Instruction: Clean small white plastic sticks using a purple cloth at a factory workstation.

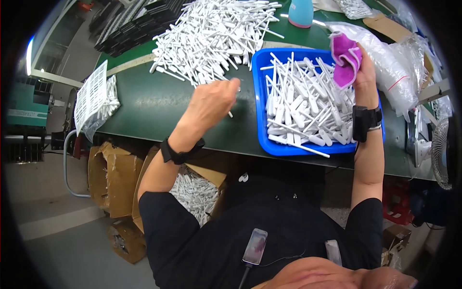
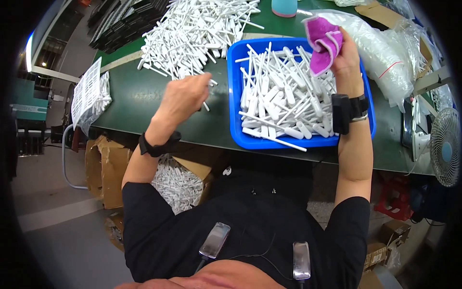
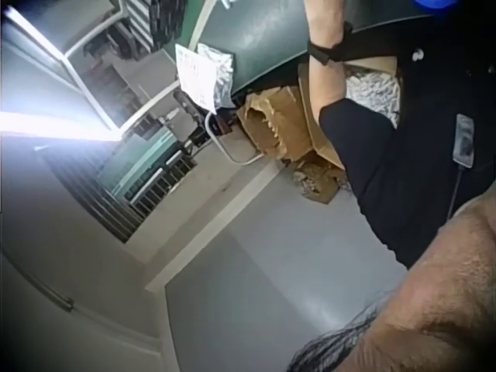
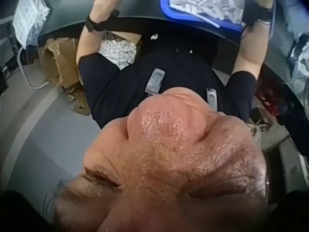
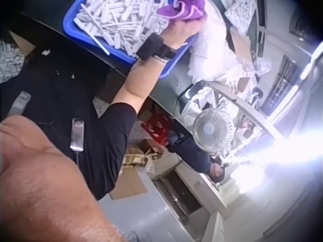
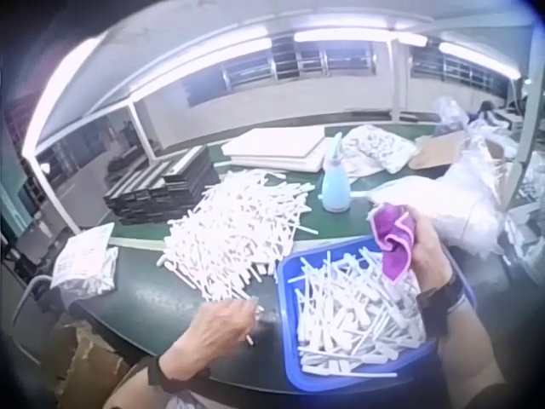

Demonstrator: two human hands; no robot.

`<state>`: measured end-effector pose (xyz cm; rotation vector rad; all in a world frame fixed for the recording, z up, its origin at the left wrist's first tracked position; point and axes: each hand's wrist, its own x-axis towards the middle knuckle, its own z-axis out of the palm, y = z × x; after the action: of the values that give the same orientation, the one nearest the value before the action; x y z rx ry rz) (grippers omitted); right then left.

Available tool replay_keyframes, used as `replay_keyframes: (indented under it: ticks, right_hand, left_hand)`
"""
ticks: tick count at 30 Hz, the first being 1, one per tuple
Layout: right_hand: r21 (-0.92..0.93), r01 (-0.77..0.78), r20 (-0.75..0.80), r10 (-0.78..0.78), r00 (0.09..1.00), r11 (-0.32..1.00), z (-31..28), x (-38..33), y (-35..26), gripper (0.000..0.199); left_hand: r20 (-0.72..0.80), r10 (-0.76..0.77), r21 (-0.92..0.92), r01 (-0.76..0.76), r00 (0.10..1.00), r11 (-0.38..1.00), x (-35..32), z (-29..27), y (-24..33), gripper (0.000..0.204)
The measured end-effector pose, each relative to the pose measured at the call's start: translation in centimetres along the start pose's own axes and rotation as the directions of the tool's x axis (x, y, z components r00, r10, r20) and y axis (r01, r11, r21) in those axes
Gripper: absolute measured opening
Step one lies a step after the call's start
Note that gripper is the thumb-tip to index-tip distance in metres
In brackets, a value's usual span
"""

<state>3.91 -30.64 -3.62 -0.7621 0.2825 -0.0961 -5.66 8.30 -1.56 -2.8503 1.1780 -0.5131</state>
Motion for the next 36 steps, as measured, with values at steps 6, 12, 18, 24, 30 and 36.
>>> replay_keyframes:
  ticks: [6, 12, 18, 24, 30, 36]
  right_hand:
    - [0.098, -0.111, 0.27, 0.081, 0.959, 0.989, -0.3, -0.8, -0.4, 0.031]
    - [0.093, -0.172, 0.16, 0.156, 0.975, 0.981, 4.7, -4.5, 2.0, 0.037]
    - [0.199, -0.202, 0.193, 0.164, 0.967, 0.959, 4.8, -4.9, 2.5, 0.044]
    - [0.186, -0.177, 0.194, 0.14, 0.971, 0.966, 4.8, -5.1, 1.5, 0.047]
    - [0.182, -0.172, 0.167, 0.142, 0.976, 0.968, 5.0, -4.9, 1.9, 0.047]
    - [0.196, -0.141, 0.205, 0.1, 0.974, 0.97, 4.9, -5.0, 2.0, 0.045]
  left_hand:
    - [-0.016, -0.656, -0.929, 0.23, 0.755, 0.288, 5.5, -3.8, 0.9, 0.013]
    - [0.204, -0.404, -0.837, -0.055, 0.892, -0.545, 12.1, 1.2, 3.2, 0.017]
    - [0.402, -0.287, -0.743, 0.127, 0.869, -0.657, 13.1, 2.7, 5.9, 0.024]
    - [0.375, -0.326, -0.742, 0.07, 0.868, -0.667, 12.9, 3.9, 5.4, 0.025]
    - [0.426, -0.334, -0.728, 0.1, 0.841, -0.678, 12.8, 4.0, 5.9, 0.029]
    - [0.408, -0.351, -0.754, 0.094, 0.843, -0.65, 12.8, 3.8, 6.0, 0.021]
